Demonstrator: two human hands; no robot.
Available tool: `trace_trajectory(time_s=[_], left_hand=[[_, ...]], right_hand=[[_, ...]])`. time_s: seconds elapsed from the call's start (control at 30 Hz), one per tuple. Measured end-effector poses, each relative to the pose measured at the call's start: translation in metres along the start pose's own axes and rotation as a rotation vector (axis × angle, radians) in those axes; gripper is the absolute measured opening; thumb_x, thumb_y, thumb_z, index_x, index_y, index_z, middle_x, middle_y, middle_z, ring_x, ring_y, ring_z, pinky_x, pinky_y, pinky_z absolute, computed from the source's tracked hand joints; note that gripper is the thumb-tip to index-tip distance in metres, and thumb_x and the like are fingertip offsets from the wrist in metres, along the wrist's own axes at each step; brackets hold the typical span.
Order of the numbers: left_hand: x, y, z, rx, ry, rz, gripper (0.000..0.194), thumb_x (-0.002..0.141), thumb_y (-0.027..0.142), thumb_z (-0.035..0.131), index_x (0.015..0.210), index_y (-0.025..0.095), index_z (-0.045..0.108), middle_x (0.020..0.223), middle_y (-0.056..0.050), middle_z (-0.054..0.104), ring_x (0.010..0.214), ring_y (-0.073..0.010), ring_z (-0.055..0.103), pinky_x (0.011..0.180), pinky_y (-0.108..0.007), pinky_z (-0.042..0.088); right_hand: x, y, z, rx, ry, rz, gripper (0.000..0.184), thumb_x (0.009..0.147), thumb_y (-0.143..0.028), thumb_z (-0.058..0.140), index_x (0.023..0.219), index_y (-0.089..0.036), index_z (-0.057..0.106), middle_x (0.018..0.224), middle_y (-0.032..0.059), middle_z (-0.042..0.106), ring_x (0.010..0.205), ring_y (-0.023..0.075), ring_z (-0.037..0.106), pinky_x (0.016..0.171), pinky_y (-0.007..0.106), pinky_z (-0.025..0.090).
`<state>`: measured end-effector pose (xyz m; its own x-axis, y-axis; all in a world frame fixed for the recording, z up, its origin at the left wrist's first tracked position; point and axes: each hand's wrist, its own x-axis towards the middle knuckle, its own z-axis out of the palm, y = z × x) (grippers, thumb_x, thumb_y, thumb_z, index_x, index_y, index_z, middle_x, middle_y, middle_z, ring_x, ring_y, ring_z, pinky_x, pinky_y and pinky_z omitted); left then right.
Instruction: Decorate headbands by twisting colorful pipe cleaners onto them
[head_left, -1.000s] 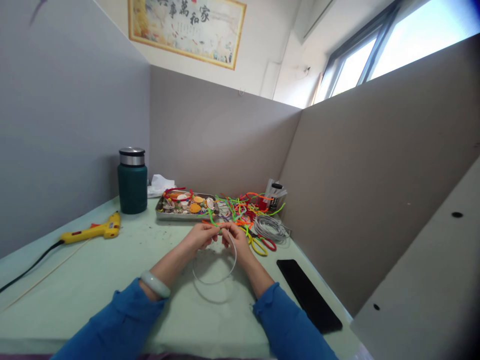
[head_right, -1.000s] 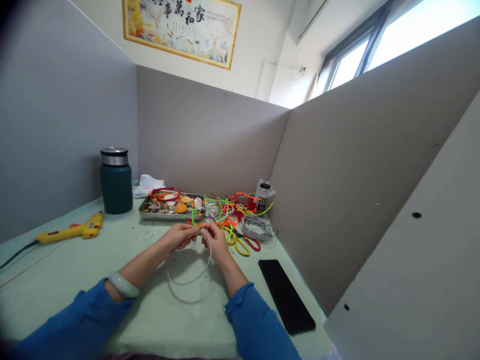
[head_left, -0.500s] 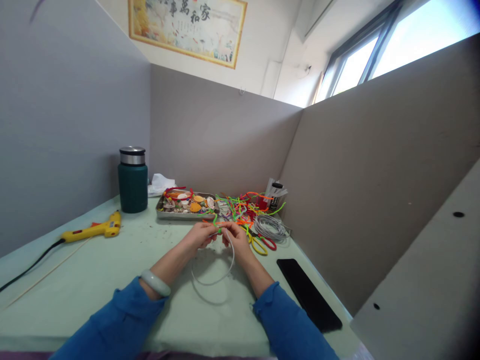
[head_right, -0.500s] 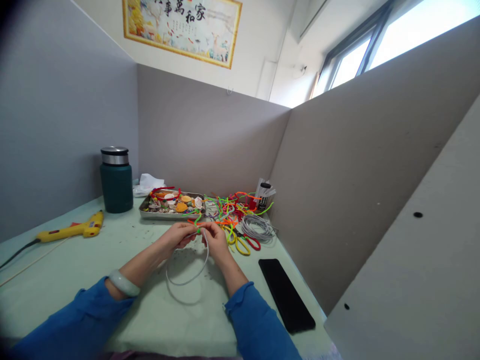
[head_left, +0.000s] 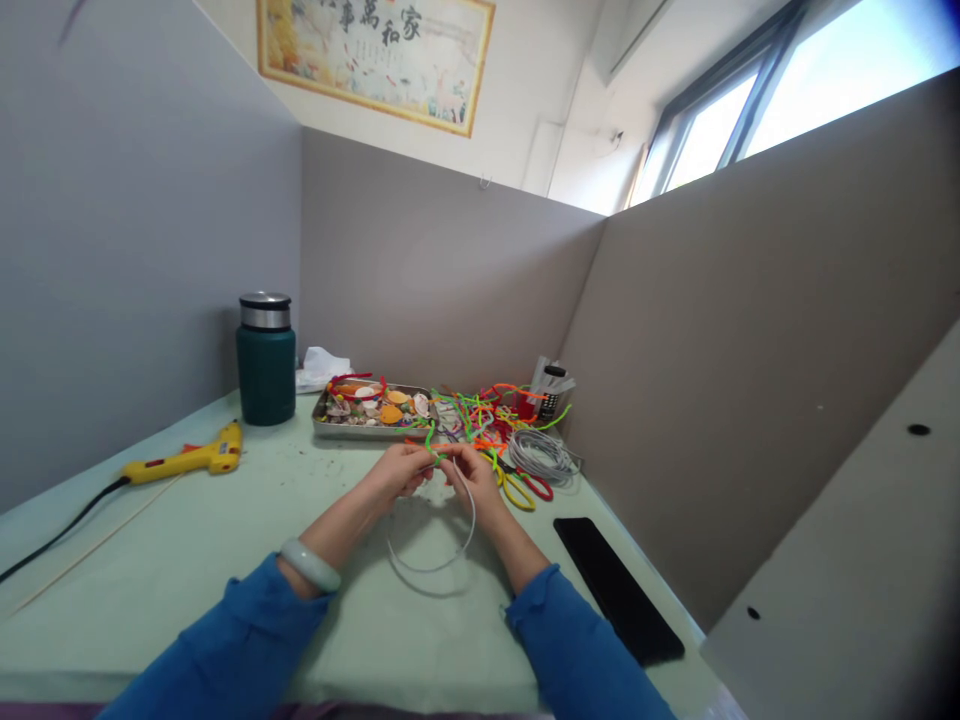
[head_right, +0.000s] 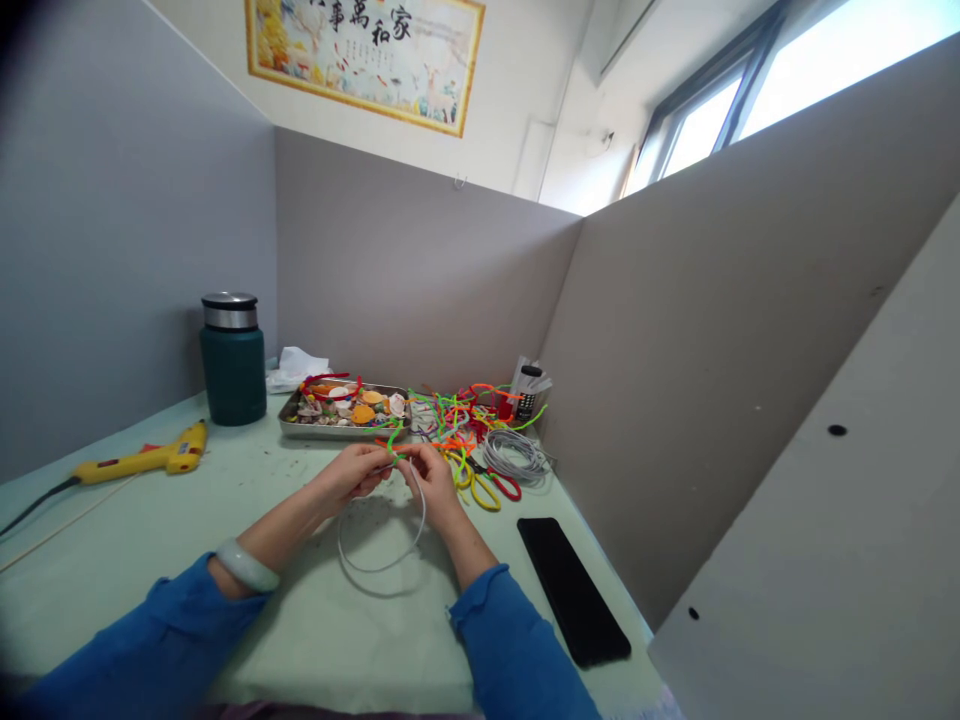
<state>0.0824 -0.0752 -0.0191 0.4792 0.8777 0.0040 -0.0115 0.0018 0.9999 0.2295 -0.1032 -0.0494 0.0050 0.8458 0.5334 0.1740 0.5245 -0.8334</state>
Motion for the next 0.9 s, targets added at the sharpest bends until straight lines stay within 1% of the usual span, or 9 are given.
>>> trace_trajectory(time_s=[0.07,0.13,0.37,0.53,0.77,0.9], left_hand=[[0.000,0.000,0.000,-0.006,-0.001,0.002,0.025,0.064,0.036,0.059,0.054,0.016,0.047,0.046,0.005,0.041,0.033,-0.0022,0.020,0.036,-0.022,0.008],[0.000,-0.001,-0.001,-0.005,0.002,0.004,0.026,0.064,0.036,0.059,0.054,0.016,0.047,0.046,0.005,0.041,0.033,-0.0020,0.020,0.036,-0.022,0.008],[0.000,-0.001,-0.001,0.017,0.002,0.022,0.032,0.065,0.042,0.060,0.053,0.014,0.049,0.042,0.007,0.036,0.033,-0.0019,0.021,0.037,-0.021,0.008],[-0.002,0.000,-0.002,0.025,-0.005,0.018,0.033,0.065,0.043,0.061,0.054,0.014,0.049,0.043,0.007,0.036,0.033,-0.0019,0.021,0.037,-0.021,0.008],[-0.001,-0.001,-0.003,0.045,-0.019,0.022,0.032,0.066,0.043,0.060,0.055,0.015,0.049,0.046,0.006,0.040,0.034,-0.0022,0.022,0.038,-0.022,0.008],[-0.001,-0.002,-0.003,0.068,-0.022,0.017,0.033,0.066,0.044,0.060,0.054,0.015,0.050,0.043,0.006,0.038,0.033,-0.0027,0.021,0.038,-0.023,0.008]], right_hand=[[-0.001,0.002,-0.002,-0.136,-0.012,-0.080,0.021,0.079,-0.033,0.057,0.095,-0.020,0.062,0.077,0.0009,0.054,0.061,0.0112,0.047,0.054,0.023,0.039],[-0.001,0.003,-0.003,-0.224,-0.008,-0.135,0.021,0.081,-0.032,0.054,0.097,-0.019,0.061,0.078,0.0014,0.053,0.062,0.0114,0.046,0.055,0.023,0.039],[-0.003,-0.009,-0.003,-0.359,-0.011,-0.231,0.018,0.081,-0.025,0.051,0.094,-0.020,0.062,0.079,0.0019,0.053,0.061,0.0118,0.044,0.056,0.024,0.037],[-0.003,-0.012,-0.005,-0.403,-0.017,-0.253,0.017,0.082,-0.025,0.050,0.093,-0.020,0.062,0.080,0.0029,0.055,0.060,0.0122,0.044,0.057,0.025,0.037],[-0.004,-0.015,-0.009,-0.423,-0.044,-0.291,0.016,0.083,-0.026,0.052,0.093,-0.020,0.063,0.083,0.0041,0.057,0.066,0.0138,0.048,0.061,0.026,0.039],[-0.004,-0.017,-0.010,-0.438,-0.048,-0.312,0.016,0.083,-0.026,0.051,0.092,-0.020,0.063,0.083,0.0043,0.058,0.069,0.0145,0.050,0.063,0.026,0.040]])
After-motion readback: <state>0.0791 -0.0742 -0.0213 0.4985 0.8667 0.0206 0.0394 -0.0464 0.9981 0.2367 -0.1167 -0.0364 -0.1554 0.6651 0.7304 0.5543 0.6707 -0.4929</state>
